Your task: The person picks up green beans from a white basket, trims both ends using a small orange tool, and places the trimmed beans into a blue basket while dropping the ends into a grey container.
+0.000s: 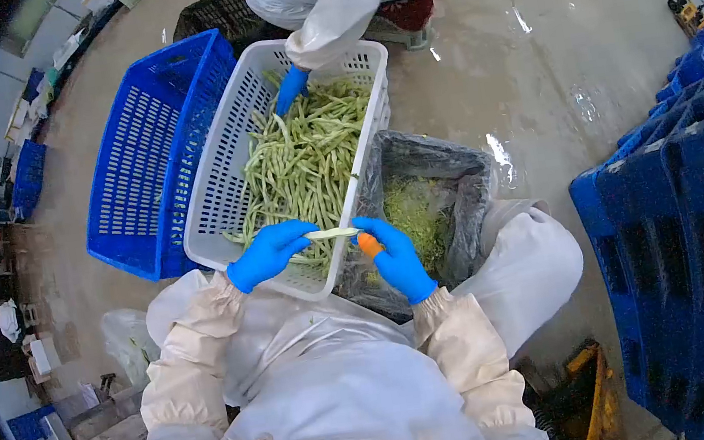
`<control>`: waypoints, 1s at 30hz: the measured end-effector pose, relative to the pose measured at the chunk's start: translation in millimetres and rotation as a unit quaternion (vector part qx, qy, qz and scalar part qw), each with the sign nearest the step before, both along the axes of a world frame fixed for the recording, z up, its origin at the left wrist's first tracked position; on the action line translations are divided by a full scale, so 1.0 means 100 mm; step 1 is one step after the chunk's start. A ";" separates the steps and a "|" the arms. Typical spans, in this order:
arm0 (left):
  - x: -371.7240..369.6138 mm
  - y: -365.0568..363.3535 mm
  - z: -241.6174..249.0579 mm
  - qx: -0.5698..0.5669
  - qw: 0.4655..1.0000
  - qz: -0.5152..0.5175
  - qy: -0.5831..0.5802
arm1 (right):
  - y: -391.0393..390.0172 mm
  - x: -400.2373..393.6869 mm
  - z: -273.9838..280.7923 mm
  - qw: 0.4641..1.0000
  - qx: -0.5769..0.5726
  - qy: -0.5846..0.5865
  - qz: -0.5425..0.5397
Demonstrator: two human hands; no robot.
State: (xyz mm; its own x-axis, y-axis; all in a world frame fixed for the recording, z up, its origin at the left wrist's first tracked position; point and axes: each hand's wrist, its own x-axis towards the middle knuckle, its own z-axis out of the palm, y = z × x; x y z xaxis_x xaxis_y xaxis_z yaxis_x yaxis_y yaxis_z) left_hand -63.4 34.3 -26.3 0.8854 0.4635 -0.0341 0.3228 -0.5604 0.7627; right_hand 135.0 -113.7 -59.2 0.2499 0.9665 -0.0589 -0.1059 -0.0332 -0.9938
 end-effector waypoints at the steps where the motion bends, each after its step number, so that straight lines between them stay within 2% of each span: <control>1: 0.00 -0.06 0.04 0.001 1.000 -0.003 -0.008 | -0.03 0.01 0.04 1.000 0.005 -0.001 0.000; 4: 0.00 -0.16 0.14 -0.036 0.999 0.020 -0.001 | -0.12 0.03 0.14 0.998 0.010 0.038 0.042; 7: 0.04 -0.23 0.27 0.032 0.999 0.024 -0.031 | -0.18 0.03 0.07 0.998 0.028 0.000 0.054; 10: 0.08 -0.28 0.15 0.055 0.995 0.056 -0.058 | -0.21 0.03 0.05 0.999 0.018 -0.015 0.029; 11: 0.10 -0.31 0.03 0.058 0.995 0.055 -0.058 | -0.22 0.04 0.12 0.999 0.024 0.025 0.012; 13: 0.21 -0.43 -0.18 -0.091 0.982 0.122 -0.114 | -0.22 0.04 0.17 0.997 0.033 0.063 -0.003; 14: 0.31 -0.53 -0.15 -0.240 0.950 0.151 -0.130 | -0.21 0.03 0.18 0.991 0.046 0.124 -0.027; 15: 0.42 -0.59 -0.14 -0.239 0.950 0.150 -0.132 | -0.20 0.02 0.19 0.980 0.058 0.184 -0.050; 16: 0.53 -0.65 -0.13 -0.371 0.889 0.185 -0.196 | -0.20 0.02 0.19 0.980 0.059 0.182 -0.051; 17: 0.61 -0.69 -0.10 -0.494 0.804 0.214 -0.254 | -0.19 0.03 0.17 0.982 0.055 0.175 -0.047; 18: 0.67 -0.68 -0.06 -0.522 0.765 0.255 -0.276 | -0.19 0.04 0.15 0.984 0.051 0.168 -0.043; 19: 0.70 -0.59 -0.02 -0.522 0.766 0.253 -0.277 | -0.20 0.05 0.13 0.984 0.052 0.166 -0.044; 21: 0.68 -0.35 0.09 -0.550 0.696 0.215 -0.409 | -0.23 0.14 0.05 0.952 0.024 0.261 -0.157; 22: 0.67 -0.23 0.17 -0.548 0.696 0.215 -0.411 | -0.24 0.26 -0.04 0.953 0.026 0.260 -0.154; 24: 0.61 -0.05 0.30 -0.605 0.565 0.270 -0.492 | -0.27 0.47 -0.25 0.946 -0.116 0.158 -0.258; 25: 0.59 -0.02 0.32 -0.603 0.567 0.270 -0.492 | -0.25 0.42 -0.26 0.946 -0.115 0.160 -0.257; 27: 0.61 0.03 0.33 -0.628 0.535 0.237 -0.513 | -0.22 0.27 -0.30 0.990 0.036 0.004 -0.135; 28: 0.65 0.03 0.32 -0.629 0.530 0.252 -0.510 | -0.21 0.15 -0.17 0.996 0.035 0.024 -0.077; 29: 0.68 0.02 0.28 -0.630 0.529 0.251 -0.510 | -0.21 0.06 -0.04 0.996 0.035 0.024 -0.077; 30: 0.71 -0.01 0.25 -0.641 0.521 0.245 -0.508 | -0.21 -0.01 0.09 0.993 0.018 0.117 -0.018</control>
